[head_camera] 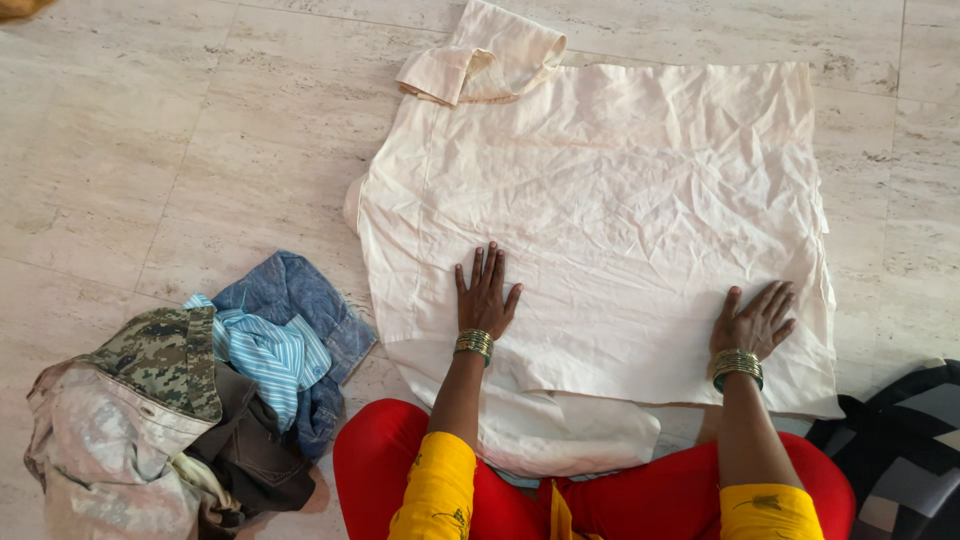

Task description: The person picks up a white shirt from a pile, lays it out flat on the floor, buttons the front, and begins folding the sides.

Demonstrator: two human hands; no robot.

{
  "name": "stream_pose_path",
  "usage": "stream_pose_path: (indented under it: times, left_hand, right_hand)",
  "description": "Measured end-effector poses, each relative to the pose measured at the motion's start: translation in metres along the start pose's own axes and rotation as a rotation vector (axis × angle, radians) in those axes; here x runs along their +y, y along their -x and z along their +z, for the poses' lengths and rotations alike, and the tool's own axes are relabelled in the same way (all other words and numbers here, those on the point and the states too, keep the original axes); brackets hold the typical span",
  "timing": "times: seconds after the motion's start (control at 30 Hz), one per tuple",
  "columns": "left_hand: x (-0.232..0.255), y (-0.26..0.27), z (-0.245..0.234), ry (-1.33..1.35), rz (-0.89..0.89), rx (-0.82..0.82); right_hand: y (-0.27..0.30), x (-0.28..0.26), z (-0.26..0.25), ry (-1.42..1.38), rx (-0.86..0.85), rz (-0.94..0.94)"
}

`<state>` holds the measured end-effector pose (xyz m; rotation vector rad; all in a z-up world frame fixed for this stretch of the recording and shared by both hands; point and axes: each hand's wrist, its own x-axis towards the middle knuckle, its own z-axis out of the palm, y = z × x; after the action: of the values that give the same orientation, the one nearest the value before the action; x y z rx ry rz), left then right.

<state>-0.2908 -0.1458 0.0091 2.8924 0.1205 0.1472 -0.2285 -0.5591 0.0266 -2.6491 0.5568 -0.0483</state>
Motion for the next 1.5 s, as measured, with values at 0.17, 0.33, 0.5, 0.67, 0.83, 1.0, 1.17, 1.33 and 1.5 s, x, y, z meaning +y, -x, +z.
stream_pose_path:
  times: [0.17, 0.33, 0.5, 0.67, 0.83, 1.0, 1.17, 1.33, 1.5]
  left_hand:
    - [-0.001, -0.008, 0.006, -0.003, -0.040, -0.037]
    - [-0.009, -0.035, 0.000, 0.005, -0.096, 0.157]
    - [-0.044, -0.069, -0.027, -0.100, -0.245, 0.270]
    - [-0.067, -0.078, -0.020, -0.106, -0.295, 0.039]
    - [-0.071, -0.074, -0.009, -0.137, -0.287, 0.049]
    - [-0.074, -0.074, -0.004, -0.139, -0.266, 0.099]
    - [-0.077, -0.072, 0.001, -0.180, -0.243, 0.126]
    - [-0.079, -0.072, 0.003, -0.171, -0.235, 0.127]
    - [-0.080, -0.073, 0.004, -0.153, -0.233, 0.118]
  right_hand:
    - [0.014, -0.044, 0.023, 0.076, -0.017, -0.147]
    - [0.038, -0.141, 0.081, 0.028, -0.147, -0.586]
    - [0.064, -0.230, 0.119, 0.091, -0.242, -0.783]
    - [0.072, -0.259, 0.139, 0.108, -0.291, -0.824]
    - [0.048, -0.235, 0.123, 0.126, -0.268, -0.754]
    - [0.000, -0.172, 0.084, 0.085, -0.189, -0.649]
    - [-0.047, -0.098, 0.041, 0.102, -0.138, -0.523]
    - [-0.085, -0.030, -0.001, 0.097, -0.096, -0.347]
    - [-0.103, -0.004, -0.017, 0.109, -0.070, -0.196]
